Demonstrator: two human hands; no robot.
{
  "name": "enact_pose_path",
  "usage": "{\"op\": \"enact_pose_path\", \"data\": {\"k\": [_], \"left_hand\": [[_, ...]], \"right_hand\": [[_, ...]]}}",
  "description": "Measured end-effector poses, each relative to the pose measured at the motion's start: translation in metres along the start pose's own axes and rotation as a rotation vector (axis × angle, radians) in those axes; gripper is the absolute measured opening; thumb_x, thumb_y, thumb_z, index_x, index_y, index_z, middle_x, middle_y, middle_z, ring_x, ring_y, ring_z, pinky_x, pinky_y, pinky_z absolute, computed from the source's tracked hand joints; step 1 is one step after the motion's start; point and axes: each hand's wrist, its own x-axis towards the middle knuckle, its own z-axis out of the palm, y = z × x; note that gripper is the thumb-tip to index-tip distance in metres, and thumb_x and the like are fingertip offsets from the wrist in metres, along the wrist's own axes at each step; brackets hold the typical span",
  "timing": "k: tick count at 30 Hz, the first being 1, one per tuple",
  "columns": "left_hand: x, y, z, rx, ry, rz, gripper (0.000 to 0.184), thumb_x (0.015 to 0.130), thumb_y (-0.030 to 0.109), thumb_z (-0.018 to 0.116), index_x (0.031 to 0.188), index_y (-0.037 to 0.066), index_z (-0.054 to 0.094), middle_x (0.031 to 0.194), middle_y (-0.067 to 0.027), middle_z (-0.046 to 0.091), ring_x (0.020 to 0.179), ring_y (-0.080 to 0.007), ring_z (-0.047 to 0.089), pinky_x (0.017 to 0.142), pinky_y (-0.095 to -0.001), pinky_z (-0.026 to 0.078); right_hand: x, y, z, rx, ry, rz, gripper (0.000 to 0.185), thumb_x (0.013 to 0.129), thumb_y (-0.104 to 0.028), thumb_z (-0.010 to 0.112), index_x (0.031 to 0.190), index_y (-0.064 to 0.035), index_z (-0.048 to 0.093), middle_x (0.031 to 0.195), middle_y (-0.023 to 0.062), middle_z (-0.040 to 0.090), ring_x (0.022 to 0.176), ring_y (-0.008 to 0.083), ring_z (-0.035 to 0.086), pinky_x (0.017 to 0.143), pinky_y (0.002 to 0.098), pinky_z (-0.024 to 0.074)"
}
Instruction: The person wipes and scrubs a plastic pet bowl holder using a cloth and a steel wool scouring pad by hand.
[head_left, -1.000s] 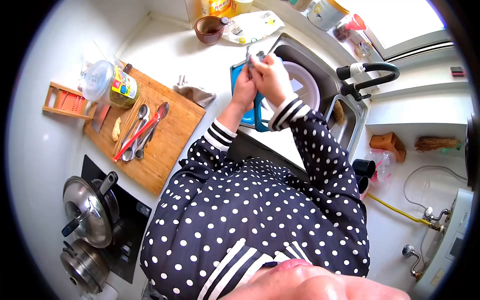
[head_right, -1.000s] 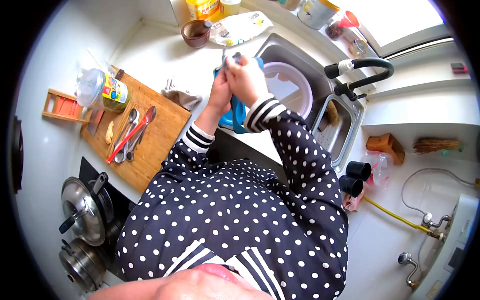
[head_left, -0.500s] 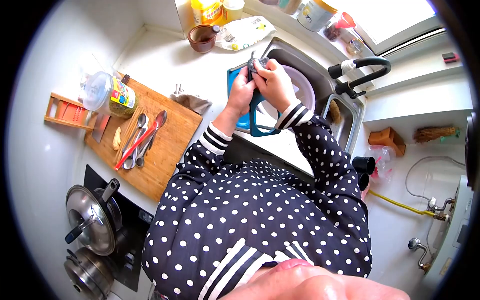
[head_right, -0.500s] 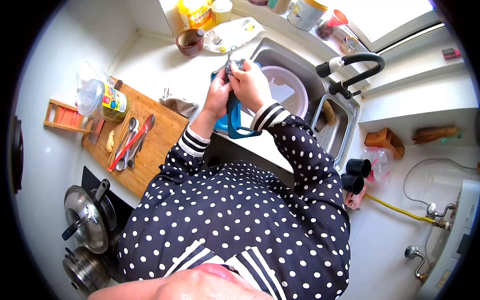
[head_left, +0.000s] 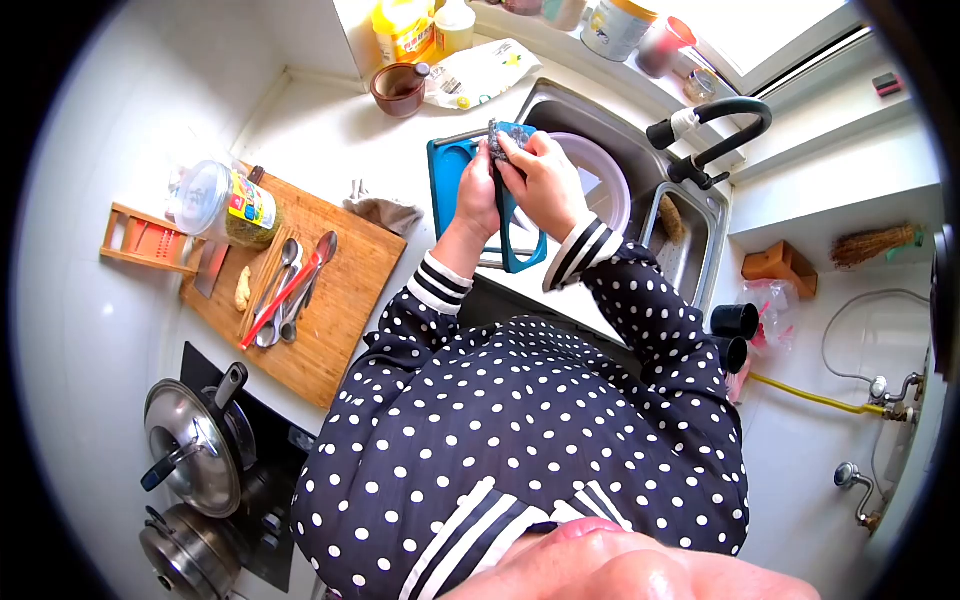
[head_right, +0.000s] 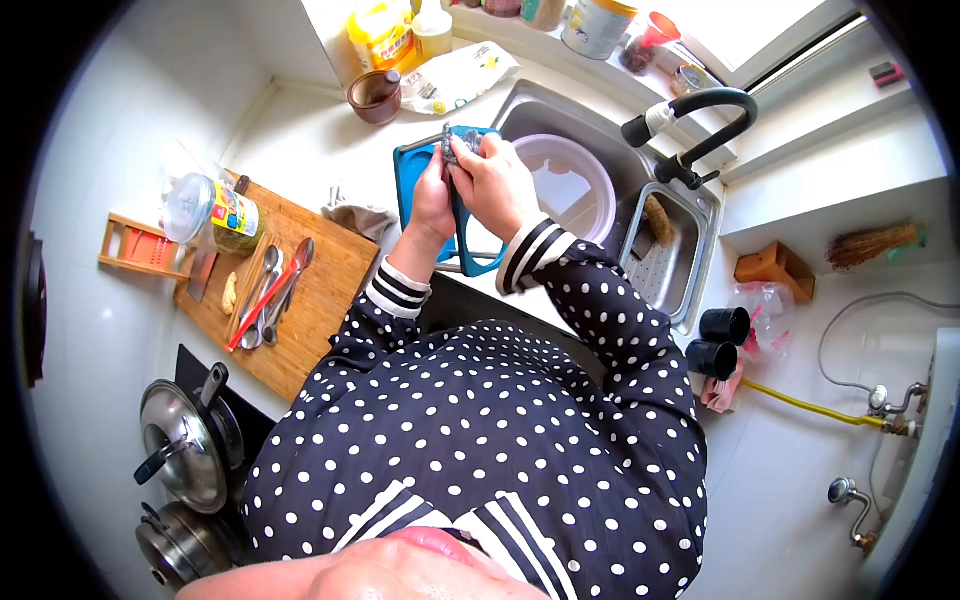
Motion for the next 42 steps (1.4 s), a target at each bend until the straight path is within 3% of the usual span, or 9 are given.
{"op": "enact_pose_path", "data": {"k": [5, 8, 11, 13, 15, 19, 23, 31, 42], "left_hand": [[0.015, -0.029, -0.036, 0.125, -0.344, 0.053, 0.035, 0.102, 0.033, 0.033, 0.096, 0.008, 0.058, 0.082, -0.0036, 0.059, 0.072, -0.0134, 0.054, 0.067, -0.0277, 0.046], [0.000, -0.015, -0.006, 0.169, -0.134, 0.129, 0.035, 0.102, 0.030, 0.034, 0.107, 0.006, 0.059, 0.104, -0.0084, 0.063, 0.093, -0.0166, 0.060, 0.085, -0.0294, 0.048], [-0.001, -0.027, 0.003, 0.169, -0.185, 0.156, 0.033, 0.102, 0.028, 0.034, 0.112, 0.004, 0.056, 0.105, -0.0073, 0.062, 0.093, -0.0152, 0.060, 0.084, -0.0277, 0.049], [0.001, -0.027, 0.007, 0.176, -0.194, 0.203, 0.032, 0.103, 0.026, 0.035, 0.112, 0.004, 0.056, 0.106, -0.0070, 0.061, 0.093, -0.0149, 0.060, 0.085, -0.0273, 0.049], [0.002, -0.024, 0.006, 0.209, -0.250, 0.200, 0.031, 0.102, 0.025, 0.035, 0.112, 0.004, 0.056, 0.107, -0.0076, 0.061, 0.095, -0.0151, 0.060, 0.086, -0.0277, 0.049], [-0.004, -0.037, 0.014, 0.340, -0.235, 0.209, 0.027, 0.102, 0.027, 0.038, 0.091, 0.010, 0.055, 0.067, 0.0041, 0.046, 0.057, -0.0051, 0.042, 0.055, -0.0202, 0.038], [-0.009, -0.040, 0.018, 0.369, -0.199, 0.257, 0.026, 0.102, 0.028, 0.040, 0.090, 0.010, 0.054, 0.066, 0.0057, 0.044, 0.057, -0.0034, 0.041, 0.051, -0.0191, 0.034], [-0.010, -0.039, 0.019, 0.413, -0.256, 0.288, 0.028, 0.102, 0.026, 0.038, 0.105, 0.006, 0.058, 0.068, 0.0038, 0.049, 0.057, -0.0036, 0.042, 0.051, -0.0188, 0.036], [-0.002, -0.030, 0.019, 0.410, -0.168, 0.268, 0.028, 0.101, 0.027, 0.038, 0.088, 0.008, 0.053, 0.067, 0.0019, 0.047, 0.057, -0.0068, 0.043, 0.052, -0.0214, 0.035]], "right_hand": [[0.007, 0.012, -0.015, 0.019, -0.015, 0.275, 0.024, 0.083, -0.022, 0.062, 0.102, -0.0097, 0.069, 0.079, 0.0118, 0.054, 0.074, 0.0295, 0.059, 0.064, 0.0400, 0.0489], [-0.013, -0.003, -0.013, 0.051, 0.035, 0.100, 0.020, 0.083, -0.021, 0.062, 0.096, -0.0069, 0.069, 0.077, 0.0127, 0.053, 0.075, 0.0288, 0.060, 0.064, 0.0399, 0.0491], [0.006, 0.013, -0.025, 0.362, -0.059, 0.563, 0.018, 0.084, -0.021, 0.062, 0.081, -0.0033, 0.067, 0.075, 0.0135, 0.053, 0.072, 0.0310, 0.059, 0.063, 0.0405, 0.0474], [-0.010, 0.013, -0.015, 0.149, 0.149, 0.233, 0.018, 0.084, -0.019, 0.062, 0.080, -0.0027, 0.067, 0.074, 0.0133, 0.052, 0.069, 0.0313, 0.057, 0.062, 0.0402, 0.0464], [-0.011, 0.000, -0.026, 0.140, 0.147, 0.235, 0.016, 0.083, -0.019, 0.062, 0.085, -0.0031, 0.067, 0.074, 0.0131, 0.053, 0.068, 0.0312, 0.057, 0.062, 0.0403, 0.0462], [0.009, 0.005, -0.051, 0.103, 0.210, 0.361, 0.017, 0.083, -0.014, 0.063, 0.094, -0.0031, 0.069, 0.076, 0.0118, 0.055, 0.069, 0.0277, 0.058, 0.059, 0.0376, 0.0464], [0.001, 0.002, -0.044, 0.061, 0.268, 0.153, 0.017, 0.084, -0.016, 0.062, 0.091, -0.0014, 0.067, 0.075, 0.0130, 0.053, 0.068, 0.0298, 0.057, 0.060, 0.0396, 0.0462], [0.009, 0.009, -0.042, 0.130, 0.220, 0.311, 0.022, 0.087, -0.019, 0.057, 0.080, -0.0014, 0.068, 0.077, 0.0158, 0.056, 0.066, 0.0322, 0.057, 0.061, 0.0412, 0.0462], [0.002, 0.008, -0.026, 0.144, 0.179, 0.297, 0.026, 0.088, -0.021, 0.057, 0.073, -0.0018, 0.066, 0.078, 0.0149, 0.056, 0.067, 0.0333, 0.057, 0.064, 0.0424, 0.0465]]}}
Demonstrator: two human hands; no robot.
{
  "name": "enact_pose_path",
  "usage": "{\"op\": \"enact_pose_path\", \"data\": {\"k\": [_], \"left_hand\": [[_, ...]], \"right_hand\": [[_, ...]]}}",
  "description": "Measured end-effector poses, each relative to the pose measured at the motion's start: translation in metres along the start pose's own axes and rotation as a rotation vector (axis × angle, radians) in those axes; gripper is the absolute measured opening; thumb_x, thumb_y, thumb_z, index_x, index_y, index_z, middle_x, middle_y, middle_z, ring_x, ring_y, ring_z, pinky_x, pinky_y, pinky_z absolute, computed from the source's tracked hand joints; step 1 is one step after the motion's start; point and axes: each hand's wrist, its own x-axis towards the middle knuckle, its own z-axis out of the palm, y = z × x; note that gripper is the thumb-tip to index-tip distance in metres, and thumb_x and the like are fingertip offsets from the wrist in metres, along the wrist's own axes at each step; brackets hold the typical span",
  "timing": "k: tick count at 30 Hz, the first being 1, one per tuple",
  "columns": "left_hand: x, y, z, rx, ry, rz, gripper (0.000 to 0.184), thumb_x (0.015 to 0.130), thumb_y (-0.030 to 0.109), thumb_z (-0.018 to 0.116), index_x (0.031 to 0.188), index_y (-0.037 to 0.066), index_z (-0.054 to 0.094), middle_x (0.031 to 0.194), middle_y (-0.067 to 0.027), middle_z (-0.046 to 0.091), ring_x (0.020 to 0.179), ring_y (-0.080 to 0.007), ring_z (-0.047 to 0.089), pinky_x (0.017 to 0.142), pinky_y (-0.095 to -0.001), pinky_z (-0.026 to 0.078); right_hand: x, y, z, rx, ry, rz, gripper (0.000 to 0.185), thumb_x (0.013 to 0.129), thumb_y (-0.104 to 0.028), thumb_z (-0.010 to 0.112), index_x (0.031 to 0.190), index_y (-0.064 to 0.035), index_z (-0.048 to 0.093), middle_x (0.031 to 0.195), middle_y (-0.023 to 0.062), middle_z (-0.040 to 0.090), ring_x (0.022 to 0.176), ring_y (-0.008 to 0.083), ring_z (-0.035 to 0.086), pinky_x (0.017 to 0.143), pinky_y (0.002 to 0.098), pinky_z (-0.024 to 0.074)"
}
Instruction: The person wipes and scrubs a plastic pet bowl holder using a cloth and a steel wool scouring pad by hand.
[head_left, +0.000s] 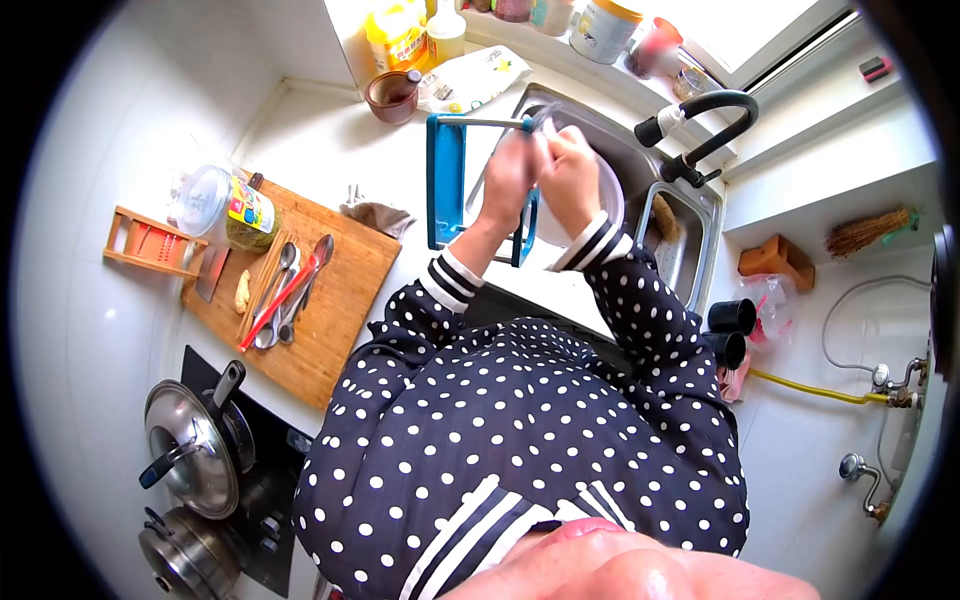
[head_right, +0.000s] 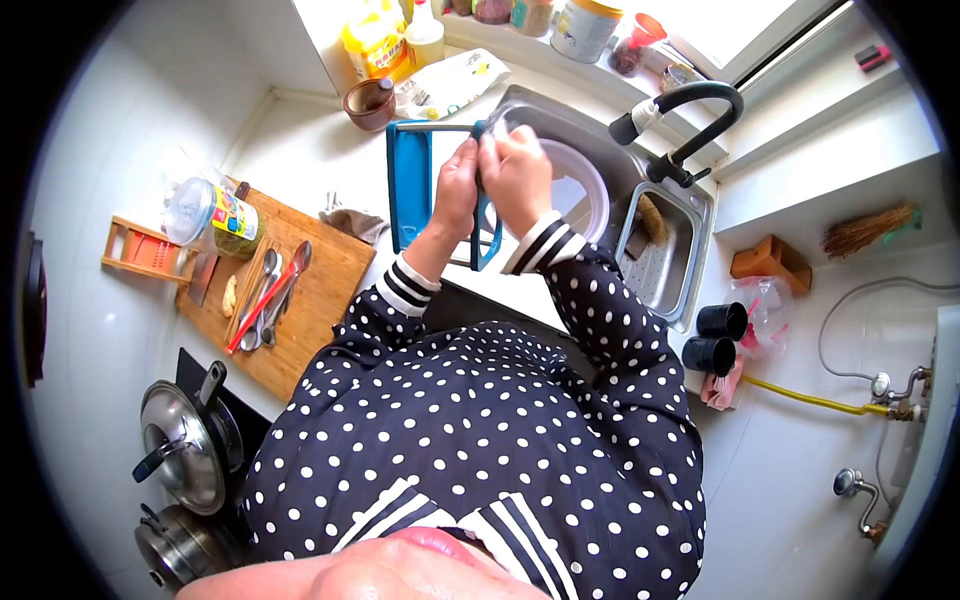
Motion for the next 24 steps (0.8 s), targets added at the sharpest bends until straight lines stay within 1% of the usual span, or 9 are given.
{"op": "enact_pose_path", "data": {"k": [5, 7, 9, 11, 16, 19, 21, 23, 24], "left_hand": [[-0.007, 0.000, 0.001, -0.078, -0.084, -0.077, 0.029, 0.103, 0.027, 0.035, 0.096, 0.009, 0.057, 0.067, 0.0040, 0.048, 0.056, -0.0051, 0.040, 0.052, -0.0207, 0.036], [-0.005, 0.019, 0.012, -0.177, 0.102, -0.130, 0.028, 0.102, 0.026, 0.036, 0.098, 0.007, 0.057, 0.067, 0.0024, 0.048, 0.057, -0.0068, 0.042, 0.055, -0.0231, 0.038], [-0.005, 0.015, 0.012, -0.198, 0.124, -0.174, 0.028, 0.102, 0.026, 0.036, 0.095, 0.008, 0.056, 0.066, 0.0018, 0.048, 0.058, -0.0077, 0.042, 0.056, -0.0238, 0.038], [-0.010, -0.003, 0.000, -0.151, -0.124, -0.133, 0.028, 0.102, 0.026, 0.036, 0.091, 0.008, 0.055, 0.065, 0.0016, 0.047, 0.058, -0.0080, 0.043, 0.055, -0.0236, 0.038], [-0.004, 0.012, 0.008, -0.178, 0.112, -0.161, 0.031, 0.103, 0.026, 0.033, 0.091, 0.008, 0.055, 0.068, -0.0002, 0.051, 0.059, -0.0107, 0.046, 0.054, -0.0252, 0.040], [-0.009, -0.013, -0.007, -0.172, -0.157, -0.191, 0.030, 0.102, 0.026, 0.034, 0.089, 0.008, 0.055, 0.067, -0.0003, 0.050, 0.057, -0.0098, 0.045, 0.054, -0.0250, 0.040], [-0.001, -0.008, -0.013, -0.121, -0.033, -0.257, 0.036, 0.101, 0.032, 0.039, 0.120, 0.007, 0.056, 0.108, -0.0076, 0.062, 0.092, -0.0155, 0.060, 0.082, -0.0272, 0.048], [-0.007, 0.006, 0.000, -0.266, 0.059, -0.266, 0.032, 0.101, 0.032, 0.040, 0.111, 0.008, 0.059, 0.075, 0.0009, 0.055, 0.063, -0.0084, 0.050, 0.057, -0.0251, 0.042], [-0.007, 0.005, -0.001, -0.298, 0.042, -0.348, 0.031, 0.101, 0.032, 0.039, 0.101, 0.008, 0.058, 0.079, -0.0001, 0.054, 0.065, -0.0098, 0.049, 0.058, -0.0268, 0.042]], "right_hand": [[0.009, -0.003, -0.004, -0.122, 0.027, -0.014, 0.021, 0.086, -0.020, 0.059, 0.079, -0.0017, 0.066, 0.078, 0.0149, 0.055, 0.070, 0.0338, 0.058, 0.064, 0.0432, 0.0477], [-0.008, -0.007, 0.002, -0.078, 0.018, -0.135, 0.022, 0.086, -0.020, 0.058, 0.094, -0.0014, 0.065, 0.081, 0.0156, 0.055, 0.071, 0.0341, 0.058, 0.063, 0.0428, 0.0480], [-0.005, -0.010, -0.003, -0.152, -0.017, -0.159, 0.020, 0.086, -0.020, 0.058, 0.091, -0.0011, 0.065, 0.080, 0.0152, 0.055, 0.071, 0.0343, 0.059, 0.063, 0.0429, 0.0482], [0.006, -0.003, -0.003, -0.128, -0.008, -0.019, 0.022, 0.088, -0.021, 0.057, 0.080, -0.0018, 0.064, 0.077, 0.0141, 0.054, 0.068, 0.0331, 0.058, 0.062, 0.0421, 0.0474], [-0.004, -0.003, 0.008, -0.136, 0.029, -0.124, 0.027, 0.089, -0.023, 0.057, 0.073, -0.0028, 0.065, 0.074, 0.0136, 0.053, 0.066, 0.0332, 0.057, 0.061, 0.0417, 0.0468], [0.009, 0.005, 0.007, -0.144, 0.011, 0.001, 0.026, 0.088, -0.024, 0.059, 0.074, -0.0034, 0.066, 0.076, 0.0142, 0.054, 0.068, 0.0338, 0.058, 0.063, 0.0423, 0.0474], [0.000, 0.005, 0.013, -0.210, 0.021, -0.070, 0.023, 0.087, -0.024, 0.060, 0.079, -0.0042, 0.068, 0.077, 0.0145, 0.055, 0.069, 0.0339, 0.058, 0.064, 0.0423, 0.0478], [-0.010, 0.000, 0.020, -0.198, 0.032, -0.217, 0.022, 0.087, -0.026, 0.057, 0.095, -0.0098, 0.069, 0.084, 0.0135, 0.055, 0.073, 0.0321, 0.060, 0.067, 0.0426, 0.0498], [0.004, 0.019, 0.024, -0.339, -0.043, -0.178, 0.023, 0.087, -0.027, 0.057, 0.095, -0.0091, 0.069, 0.084, 0.0138, 0.055, 0.074, 0.0319, 0.060, 0.067, 0.0422, 0.0498]]}}
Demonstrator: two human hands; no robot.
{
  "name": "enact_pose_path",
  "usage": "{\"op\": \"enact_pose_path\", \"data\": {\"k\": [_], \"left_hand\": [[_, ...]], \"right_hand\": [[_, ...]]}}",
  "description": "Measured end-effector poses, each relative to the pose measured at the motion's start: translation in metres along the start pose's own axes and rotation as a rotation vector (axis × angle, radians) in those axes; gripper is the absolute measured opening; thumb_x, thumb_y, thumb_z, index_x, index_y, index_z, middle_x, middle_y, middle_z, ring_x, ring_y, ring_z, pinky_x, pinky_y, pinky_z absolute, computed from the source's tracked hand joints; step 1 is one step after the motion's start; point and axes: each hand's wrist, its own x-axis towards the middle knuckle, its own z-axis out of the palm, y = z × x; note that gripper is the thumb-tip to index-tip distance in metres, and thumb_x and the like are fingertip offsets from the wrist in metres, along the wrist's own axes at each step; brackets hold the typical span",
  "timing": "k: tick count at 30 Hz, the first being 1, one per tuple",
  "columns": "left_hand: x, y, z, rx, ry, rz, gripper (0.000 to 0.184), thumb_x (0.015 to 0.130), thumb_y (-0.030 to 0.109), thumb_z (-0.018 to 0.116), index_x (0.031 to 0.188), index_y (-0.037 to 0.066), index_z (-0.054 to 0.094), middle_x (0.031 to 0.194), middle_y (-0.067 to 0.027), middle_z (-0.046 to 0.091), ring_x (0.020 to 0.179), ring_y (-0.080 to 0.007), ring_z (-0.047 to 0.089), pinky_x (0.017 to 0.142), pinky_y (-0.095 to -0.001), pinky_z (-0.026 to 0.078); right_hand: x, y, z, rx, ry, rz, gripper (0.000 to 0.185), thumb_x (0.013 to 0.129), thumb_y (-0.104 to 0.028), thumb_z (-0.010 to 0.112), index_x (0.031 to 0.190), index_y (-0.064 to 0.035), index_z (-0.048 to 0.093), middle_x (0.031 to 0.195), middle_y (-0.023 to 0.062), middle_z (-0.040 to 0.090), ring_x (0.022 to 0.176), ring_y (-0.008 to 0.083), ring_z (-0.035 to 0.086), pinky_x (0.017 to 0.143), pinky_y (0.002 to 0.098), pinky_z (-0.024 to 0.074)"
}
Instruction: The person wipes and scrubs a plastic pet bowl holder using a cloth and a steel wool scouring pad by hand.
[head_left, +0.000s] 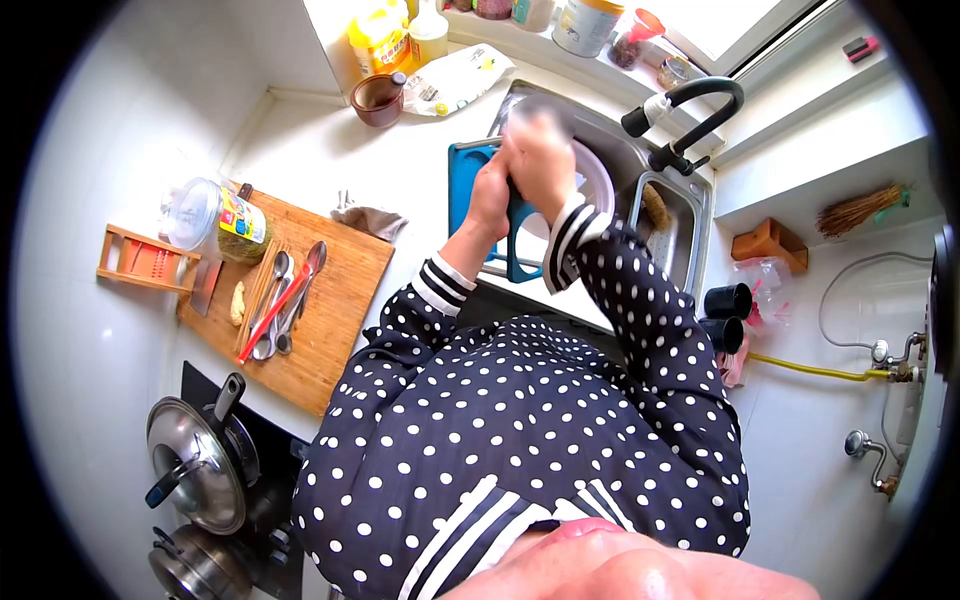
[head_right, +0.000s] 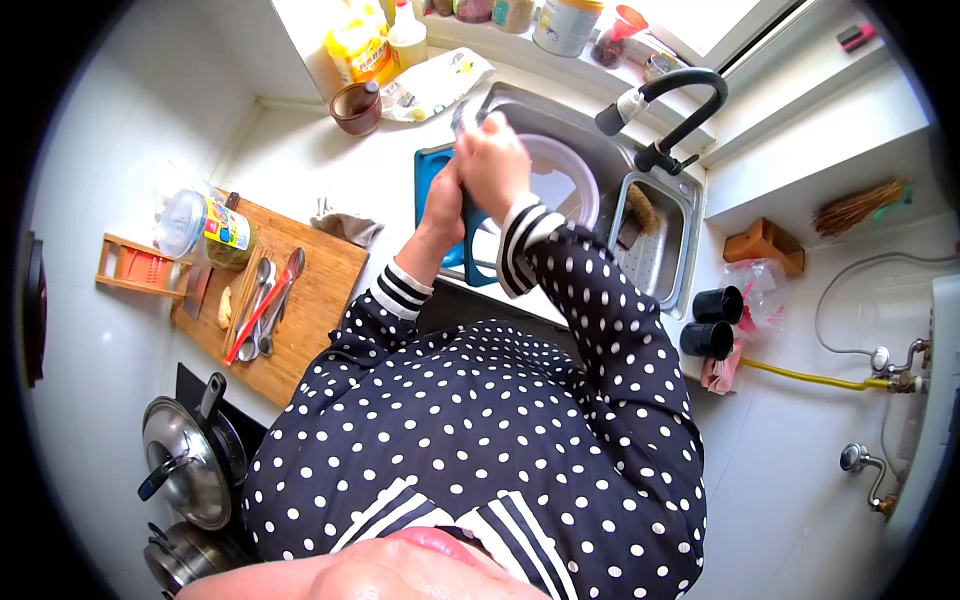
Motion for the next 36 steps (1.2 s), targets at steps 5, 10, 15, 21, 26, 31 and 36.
{"op": "enact_pose_path", "data": {"k": [5, 10, 15, 21, 26, 31, 36], "left_hand": [[0.014, -0.004, -0.041, -0.244, -0.186, -0.081, 0.035, 0.102, 0.036, 0.033, 0.084, 0.009, 0.046, 0.073, -0.0029, 0.043, 0.061, -0.0136, 0.043, 0.057, -0.0274, 0.040], [0.035, 0.006, -0.079, -0.380, -0.109, -0.071, 0.042, 0.101, 0.042, 0.032, 0.082, 0.009, 0.047, 0.068, -0.0020, 0.043, 0.059, -0.0123, 0.044, 0.057, -0.0255, 0.042], [0.049, 0.007, -0.130, -0.503, -0.095, -0.070, 0.038, 0.100, 0.042, 0.036, 0.083, 0.009, 0.049, 0.069, -0.0005, 0.047, 0.058, -0.0121, 0.046, 0.058, -0.0256, 0.042], [0.053, 0.017, -0.154, -0.398, -0.113, 0.017, 0.035, 0.099, 0.035, 0.045, 0.113, 0.004, 0.050, 0.073, 0.0019, 0.042, 0.063, -0.0086, 0.044, 0.064, -0.0242, 0.045], [0.055, 0.018, -0.159, -0.193, 0.014, 0.062, 0.048, 0.099, 0.034, 0.046, 0.130, -0.003, 0.043, 0.071, 0.0038, 0.038, 0.063, -0.0071, 0.041, 0.064, -0.0234, 0.042], [0.060, 0.015, -0.161, -0.240, 0.019, 0.060, 0.042, 0.099, 0.031, 0.046, 0.124, -0.002, 0.046, 0.069, 0.0038, 0.037, 0.059, -0.0071, 0.038, 0.060, -0.0244, 0.041], [0.059, 0.018, -0.160, -0.270, 0.016, 0.057, 0.034, 0.100, 0.029, 0.044, 0.114, -0.001, 0.051, 0.068, 0.0030, 0.038, 0.059, -0.0081, 0.039, 0.058, -0.0246, 0.040]], "right_hand": [[0.027, 0.091, 0.016, 0.772, -0.093, 0.669, 0.035, 0.091, -0.030, 0.056, 0.078, 0.0010, 0.067, 0.052, -0.0002, 0.050, 0.049, 0.0102, 0.046, 0.050, 0.0326, 0.0413], [-0.011, 0.019, -0.024, 0.701, -0.242, 0.392, 0.029, 0.090, -0.026, 0.061, 0.092, 0.0021, 0.066, 0.075, 0.0070, 0.055, 0.070, 0.0152, 0.054, 0.064, 0.0295, 0.0423], [-0.064, -0.016, -0.006, 0.395, -0.348, 0.311, 0.026, 0.086, -0.023, 0.065, 0.105, -0.0070, 0.068, 0.078, 0.0122, 0.052, 0.073, 0.0260, 0.054, 0.065, 0.0349, 0.0438], [-0.071, -0.011, 0.015, 0.171, -0.185, 0.156, 0.026, 0.082, -0.018, 0.067, 0.106, -0.0088, 0.069, 0.081, 0.0097, 0.051, 0.077, 0.0266, 0.053, 0.066, 0.0367, 0.0457], [-0.073, -0.022, 0.023, 0.088, -0.322, -0.075, 0.030, 0.077, -0.017, 0.069, 0.106, -0.0111, 0.068, 0.086, 0.0089, 0.051, 0.084, 0.0267, 0.051, 0.070, 0.0363, 0.0471], [-0.040, -0.012, 0.053, 0.062, -0.271, -0.107, 0.026, 0.081, -0.016, 0.066, 0.106, -0.0098, 0.068, 0.083, 0.0103, 0.048, 0.081, 0.0278, 0.048, 0.071, 0.0369, 0.0441], [-0.065, -0.001, 0.034, 0.116, -0.391, -0.127, 0.032, 0.076, -0.013, 0.068, 0.108, -0.0148, 0.068, 0.085, 0.0100, 0.049, 0.081, 0.0288, 0.049, 0.070, 0.0371, 0.0452]]}}
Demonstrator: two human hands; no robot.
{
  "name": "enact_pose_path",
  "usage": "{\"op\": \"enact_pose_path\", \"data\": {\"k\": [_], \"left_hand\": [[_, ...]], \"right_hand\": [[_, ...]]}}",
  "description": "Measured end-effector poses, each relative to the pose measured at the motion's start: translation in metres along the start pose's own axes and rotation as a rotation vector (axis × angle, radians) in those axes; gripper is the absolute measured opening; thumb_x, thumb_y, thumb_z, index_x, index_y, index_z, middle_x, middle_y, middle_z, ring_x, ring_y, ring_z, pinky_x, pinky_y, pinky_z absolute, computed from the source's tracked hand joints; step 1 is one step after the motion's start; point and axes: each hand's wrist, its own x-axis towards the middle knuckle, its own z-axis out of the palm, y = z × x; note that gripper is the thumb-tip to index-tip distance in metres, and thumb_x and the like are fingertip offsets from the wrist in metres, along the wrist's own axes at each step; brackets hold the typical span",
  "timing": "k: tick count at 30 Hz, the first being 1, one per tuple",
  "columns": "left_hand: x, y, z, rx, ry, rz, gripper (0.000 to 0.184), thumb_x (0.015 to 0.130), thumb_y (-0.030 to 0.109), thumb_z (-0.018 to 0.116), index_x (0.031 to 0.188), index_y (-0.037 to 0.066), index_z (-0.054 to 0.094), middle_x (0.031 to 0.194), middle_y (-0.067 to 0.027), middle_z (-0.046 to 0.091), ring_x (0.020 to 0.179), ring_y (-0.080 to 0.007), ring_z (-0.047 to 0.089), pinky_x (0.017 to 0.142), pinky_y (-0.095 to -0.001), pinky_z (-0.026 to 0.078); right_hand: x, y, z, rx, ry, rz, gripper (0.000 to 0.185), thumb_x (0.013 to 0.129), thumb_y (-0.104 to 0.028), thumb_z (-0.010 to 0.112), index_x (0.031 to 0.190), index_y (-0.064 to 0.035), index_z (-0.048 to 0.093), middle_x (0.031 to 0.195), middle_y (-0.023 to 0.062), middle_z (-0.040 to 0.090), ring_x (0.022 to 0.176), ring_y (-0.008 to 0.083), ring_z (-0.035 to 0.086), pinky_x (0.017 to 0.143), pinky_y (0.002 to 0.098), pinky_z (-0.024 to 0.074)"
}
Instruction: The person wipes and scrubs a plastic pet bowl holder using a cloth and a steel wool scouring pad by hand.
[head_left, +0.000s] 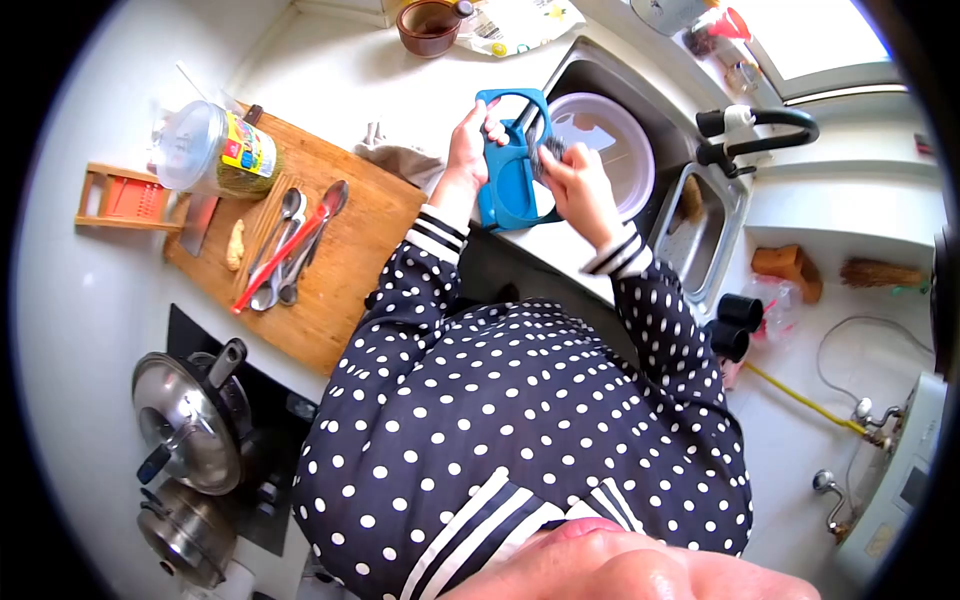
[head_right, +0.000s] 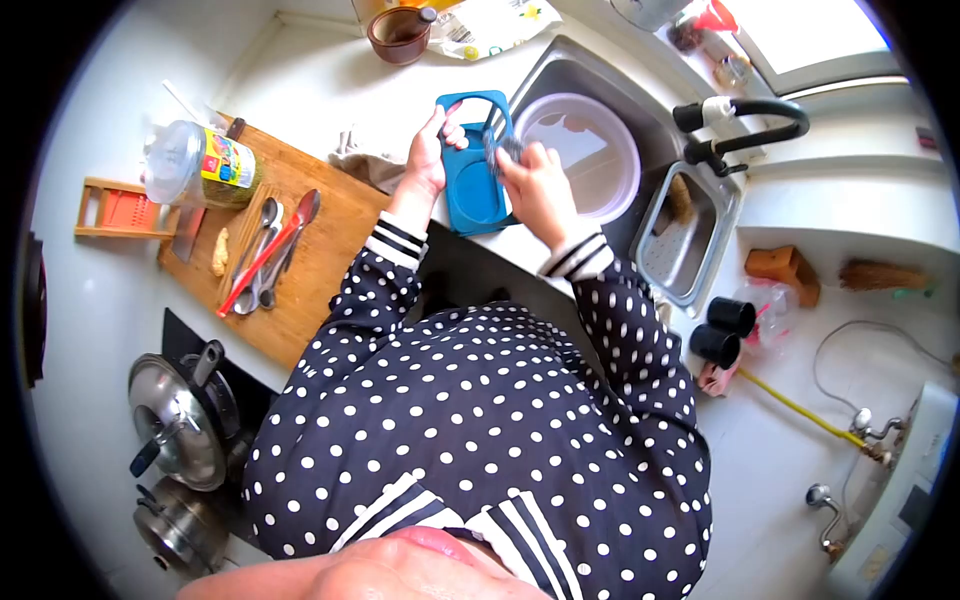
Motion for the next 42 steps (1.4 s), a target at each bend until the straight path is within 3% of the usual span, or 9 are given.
{"op": "enact_pose_path", "data": {"k": [5, 8, 12, 17, 19, 21, 34, 41, 42], "left_hand": [[0.001, -0.001, 0.001, -0.055, -0.007, -0.022, 0.031, 0.100, 0.029, 0.044, 0.109, 0.000, 0.052, 0.067, 0.0033, 0.038, 0.059, -0.0072, 0.038, 0.056, -0.0231, 0.039], [0.000, 0.001, 0.006, 0.000, 0.061, 0.020, 0.040, 0.100, 0.031, 0.043, 0.122, -0.003, 0.049, 0.066, 0.0046, 0.035, 0.058, -0.0061, 0.036, 0.057, -0.0219, 0.037], [-0.001, 0.001, 0.003, -0.002, 0.012, 0.039, 0.030, 0.100, 0.032, 0.044, 0.095, 0.004, 0.052, 0.067, 0.0036, 0.037, 0.058, -0.0081, 0.037, 0.057, -0.0228, 0.037], [-0.007, 0.004, 0.014, -0.006, 0.090, 0.026, 0.038, 0.100, 0.030, 0.044, 0.117, -0.003, 0.051, 0.067, 0.0034, 0.035, 0.059, -0.0076, 0.035, 0.057, -0.0231, 0.037], [-0.008, 0.003, 0.012, 0.038, 0.089, 0.047, 0.028, 0.100, 0.029, 0.043, 0.087, 0.006, 0.050, 0.066, 0.0025, 0.035, 0.058, -0.0081, 0.036, 0.056, -0.0233, 0.037], [-0.008, 0.002, 0.015, 0.026, 0.092, 0.054, 0.031, 0.100, 0.030, 0.043, 0.076, 0.010, 0.043, 0.066, 0.0022, 0.036, 0.058, -0.0085, 0.036, 0.056, -0.0234, 0.037], [-0.006, 0.013, 0.018, 0.014, 0.128, 0.084, 0.038, 0.101, 0.029, 0.042, 0.119, -0.003, 0.052, 0.067, 0.0038, 0.034, 0.058, -0.0067, 0.034, 0.056, -0.0222, 0.035], [-0.001, 0.014, 0.016, 0.067, 0.179, 0.135, 0.039, 0.100, 0.029, 0.043, 0.119, -0.004, 0.051, 0.067, 0.0037, 0.034, 0.059, -0.0068, 0.034, 0.056, -0.0220, 0.035], [-0.003, 0.016, 0.018, 0.057, 0.163, 0.139, 0.033, 0.100, 0.029, 0.043, 0.105, -0.001, 0.055, 0.067, 0.0036, 0.034, 0.058, -0.0072, 0.034, 0.056, -0.0225, 0.035]], "right_hand": [[0.053, 0.027, 0.012, 0.031, 0.055, -0.062, 0.029, 0.079, -0.013, 0.067, 0.107, -0.0157, 0.069, 0.087, 0.0116, 0.051, 0.084, 0.0306, 0.051, 0.074, 0.0378, 0.0454], [0.077, 0.046, 0.028, 0.132, 0.063, -0.073, 0.029, 0.079, -0.012, 0.066, 0.108, -0.0153, 0.069, 0.085, 0.0131, 0.053, 0.083, 0.0308, 0.051, 0.074, 0.0390, 0.0449], [0.040, 0.043, 0.011, 0.240, -0.048, -0.045, 0.033, 0.079, -0.011, 0.067, 0.113, -0.0104, 0.067, 0.082, 0.0133, 0.050, 0.080, 0.0298, 0.051, 0.073, 0.0374, 0.0436], [0.104, 0.060, 0.031, 0.231, 0.031, -0.046, 0.029, 0.082, -0.010, 0.064, 0.111, -0.0083, 0.066, 0.084, 0.0142, 0.053, 0.082, 0.0302, 0.053, 0.073, 0.0368, 0.0444], [0.097, 0.064, 0.027, 0.192, 0.031, -0.109, 0.029, 0.080, -0.006, 0.064, 0.109, -0.0088, 0.068, 0.085, 0.0135, 0.053, 0.082, 0.0298, 0.053, 0.072, 0.0377, 0.0449], [0.069, 0.057, 0.007, 0.048, -0.042, -0.175, 0.036, 0.077, 0.000, 0.065, 0.112, -0.0099, 0.067, 0.086, 0.0115, 0.053, 0.080, 0.0273, 0.053, 0.071, 0.0337, 0.0464], [0.120, 0.057, 0.022, 0.206, -0.044, -0.183, 0.029, 0.080, -0.007, 0.064, 0.108, -0.0125, 0.069, 0.079, 0.0122, 0.051, 0.078, 0.0286, 0.052, 0.069, 0.0360, 0.0443], [0.066, 0.055, -0.002, 0.211, -0.161, -0.197, 0.033, 0.080, -0.005, 0.065, 0.112, -0.0140, 0.068, 0.082, 0.0107, 0.049, 0.076, 0.0272, 0.049, 0.069, 0.0363, 0.0442], [0.044, 0.045, -0.010, 0.210, -0.169, -0.162, 0.034, 0.080, -0.004, 0.065, 0.113, -0.0136, 0.068, 0.082, 0.0104, 0.049, 0.076, 0.0268, 0.049, 0.069, 0.0359, 0.0445]]}}
